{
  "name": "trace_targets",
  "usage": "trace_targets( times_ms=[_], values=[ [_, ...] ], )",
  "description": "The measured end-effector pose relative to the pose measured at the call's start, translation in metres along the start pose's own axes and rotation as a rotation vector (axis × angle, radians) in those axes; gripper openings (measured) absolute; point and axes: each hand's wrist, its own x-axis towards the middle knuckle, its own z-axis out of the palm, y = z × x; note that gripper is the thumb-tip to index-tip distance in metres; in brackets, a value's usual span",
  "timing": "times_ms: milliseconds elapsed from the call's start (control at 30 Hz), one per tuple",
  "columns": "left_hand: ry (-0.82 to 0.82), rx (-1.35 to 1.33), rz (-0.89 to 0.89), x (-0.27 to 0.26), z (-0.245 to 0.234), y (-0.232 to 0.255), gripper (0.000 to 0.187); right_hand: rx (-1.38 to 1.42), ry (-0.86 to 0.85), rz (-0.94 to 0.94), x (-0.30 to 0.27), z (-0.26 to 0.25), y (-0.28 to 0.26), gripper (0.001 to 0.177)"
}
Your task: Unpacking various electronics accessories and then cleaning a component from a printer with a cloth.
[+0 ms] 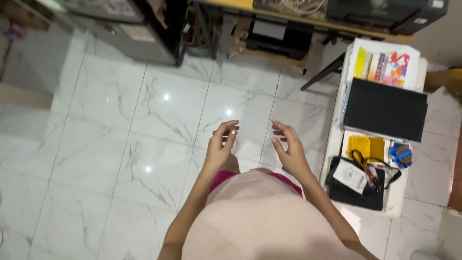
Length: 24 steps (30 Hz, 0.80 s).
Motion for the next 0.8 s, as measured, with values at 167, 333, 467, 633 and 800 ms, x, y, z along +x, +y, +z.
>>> trace_targets(
  times_ms=[167, 333, 467, 633, 800],
  values=[
    [-0.127, 0.016, 0.037, 0.116, -0.007, 0.014, 0.03, -0.045, 0.099, 0.053, 0.089, -0.01, -0.017, 0.049],
    [-0.24, 0.052, 0.021, 0.225, 0.025, 0.026, 0.032, -0.046, 0.214, 0.104, 0.178, -0.032, -0.008, 0.049],
    [-0.28, 0.041, 0.024, 0.312, 0.065, 0.027, 0.035, -0.05, 0.218, 0.147, 0.262, -0.064, 0.028, 0.051],
    [-0.28, 0.015, 0.004, 0.397, 0.106, 0.043, 0.034, -0.04, 0.2, 0.139, 0.356, -0.115, 0.056, 0.051],
    [-0.336, 0.074, 0.0, 0.478, 0.123, 0.073, 0.035, -0.017, 0.181, 0.192, 0.441, -0.144, 0.096, 0.053]
  ],
)
